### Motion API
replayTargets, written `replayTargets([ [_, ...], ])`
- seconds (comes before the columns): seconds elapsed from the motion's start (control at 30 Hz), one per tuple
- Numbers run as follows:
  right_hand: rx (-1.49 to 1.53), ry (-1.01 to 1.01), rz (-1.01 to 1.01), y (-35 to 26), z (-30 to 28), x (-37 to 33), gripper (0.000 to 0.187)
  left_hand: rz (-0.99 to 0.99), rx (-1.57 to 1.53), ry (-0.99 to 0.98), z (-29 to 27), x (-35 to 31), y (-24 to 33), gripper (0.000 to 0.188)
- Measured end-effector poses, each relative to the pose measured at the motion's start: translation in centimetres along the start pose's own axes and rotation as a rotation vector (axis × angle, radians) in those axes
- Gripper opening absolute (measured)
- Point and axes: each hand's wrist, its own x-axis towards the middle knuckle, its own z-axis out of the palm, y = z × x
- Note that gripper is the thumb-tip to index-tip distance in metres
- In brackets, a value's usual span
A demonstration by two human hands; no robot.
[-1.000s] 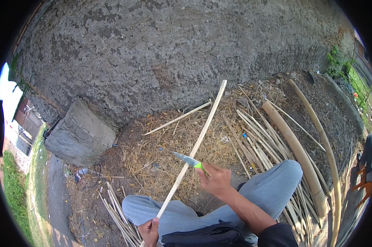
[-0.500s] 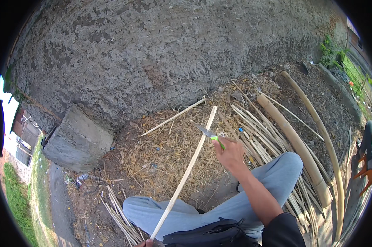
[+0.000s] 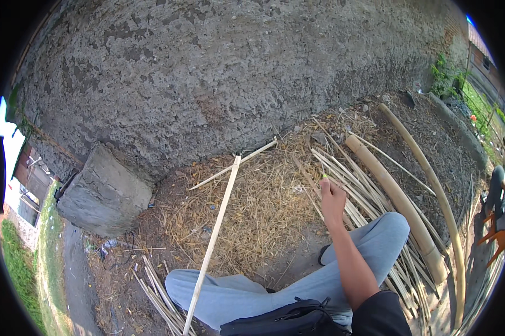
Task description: The person holds a long bamboo strip and shaves along its surface with a small knife.
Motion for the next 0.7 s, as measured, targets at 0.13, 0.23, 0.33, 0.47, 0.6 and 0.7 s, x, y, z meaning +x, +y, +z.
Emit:
replayTargets([
  [0.13, 0.187, -0.411, 0.238, -3.6, 2.8, -7.9, 0.042, -0.095, 0.009, 0.040, 2.4, 1.0, 5.2, 0.023],
  [0.23, 0.356, -0.579, 0.451, -6.1, 4.1, -9.9, 0.046, 0.083, 0.007, 0.014, 4.8, 1.9, 5.0, 0.026],
  [0.33, 0.481, -0.581, 0.480, -5.1, 4.0, -8.5, 0.038, 0.047, 0.022, -0.069, 5.7, 2.4, 5.5, 0.025],
  [0.47, 0.562, -0.528, 0.434, -5.3, 3.7, -7.7, 0.030, -0.069, 0.049, -0.213, 5.9, 2.9, 6.5, 0.025],
  [0.6, 0.389, -0.456, 0.330, -5.6, 3.6, -8.2, 0.025, -0.043, 0.016, -0.250, 6.7, 3.4, 6.1, 0.026],
  [0.7, 0.110, -0.425, 0.133, -4.0, 3.8, -8.3, 0.030, -0.021, 0.049, -0.213, 7.1, 3.7, 7.6, 0.025],
])
